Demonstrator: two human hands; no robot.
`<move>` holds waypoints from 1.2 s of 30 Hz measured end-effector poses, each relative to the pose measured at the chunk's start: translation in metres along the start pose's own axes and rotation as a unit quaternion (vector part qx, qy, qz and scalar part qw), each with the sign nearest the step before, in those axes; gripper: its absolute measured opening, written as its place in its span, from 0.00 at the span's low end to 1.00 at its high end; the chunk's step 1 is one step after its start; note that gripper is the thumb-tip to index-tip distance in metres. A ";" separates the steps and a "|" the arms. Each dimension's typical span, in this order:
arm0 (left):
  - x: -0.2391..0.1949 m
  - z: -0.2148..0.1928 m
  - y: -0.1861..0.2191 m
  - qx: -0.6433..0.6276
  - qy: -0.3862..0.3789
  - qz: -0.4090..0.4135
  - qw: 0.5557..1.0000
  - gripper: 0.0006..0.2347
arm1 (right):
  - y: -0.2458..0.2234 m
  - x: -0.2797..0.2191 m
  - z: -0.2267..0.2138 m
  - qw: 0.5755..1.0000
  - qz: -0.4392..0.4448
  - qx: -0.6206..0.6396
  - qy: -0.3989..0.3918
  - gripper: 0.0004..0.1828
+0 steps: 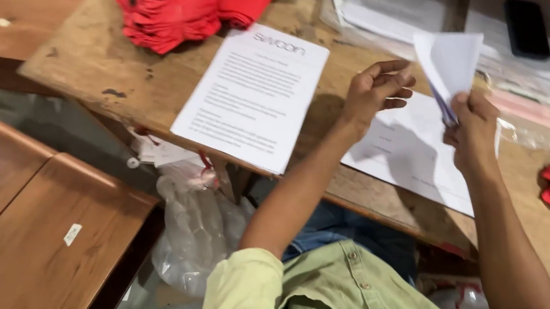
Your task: The person sits at a workbench and folds printed instruction sheets, then inserts each folded sheet into a red zippered hardware pouch and sets the filled pouches in a stack on the table. They repeat this folding and packing cycle for successive sheets and pouches.
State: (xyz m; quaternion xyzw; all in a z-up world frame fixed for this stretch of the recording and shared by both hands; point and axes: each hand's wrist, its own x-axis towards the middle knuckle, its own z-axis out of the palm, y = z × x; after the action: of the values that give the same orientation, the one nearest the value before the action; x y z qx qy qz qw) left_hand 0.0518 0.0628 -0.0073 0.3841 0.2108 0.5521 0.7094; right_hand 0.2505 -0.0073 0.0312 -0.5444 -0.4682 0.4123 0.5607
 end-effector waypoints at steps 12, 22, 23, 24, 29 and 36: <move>-0.025 0.020 0.014 0.099 -0.040 0.027 0.994 0.22 | 0.025 -0.005 0.014 0.994 0.063 0.085 -0.033 0.19; -0.025 0.019 0.007 0.115 -0.067 0.064 0.989 0.23 | 0.027 -0.010 0.010 0.994 0.048 0.085 -0.053 0.21; -0.025 0.018 0.007 0.115 -0.069 0.067 0.989 0.22 | 0.027 -0.010 0.010 0.994 0.043 0.080 -0.058 0.21; -0.025 0.018 0.007 0.116 -0.071 0.071 0.988 0.22 | 0.027 -0.010 0.011 0.994 0.038 0.075 -0.063 0.22; -0.028 0.018 0.008 0.116 -0.077 0.078 0.987 0.18 | 0.033 -0.009 0.007 0.993 0.018 0.083 -0.081 0.22; -0.029 0.016 0.004 0.116 -0.087 0.101 0.984 0.16 | 0.029 -0.012 0.006 0.991 -0.021 0.054 -0.117 0.23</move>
State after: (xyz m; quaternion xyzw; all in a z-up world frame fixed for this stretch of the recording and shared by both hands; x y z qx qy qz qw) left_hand 0.0522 0.0312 0.0017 0.5299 0.1708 0.5574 0.6159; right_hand 0.2435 -0.0155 0.0013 -0.4513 -0.5187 0.4860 0.5395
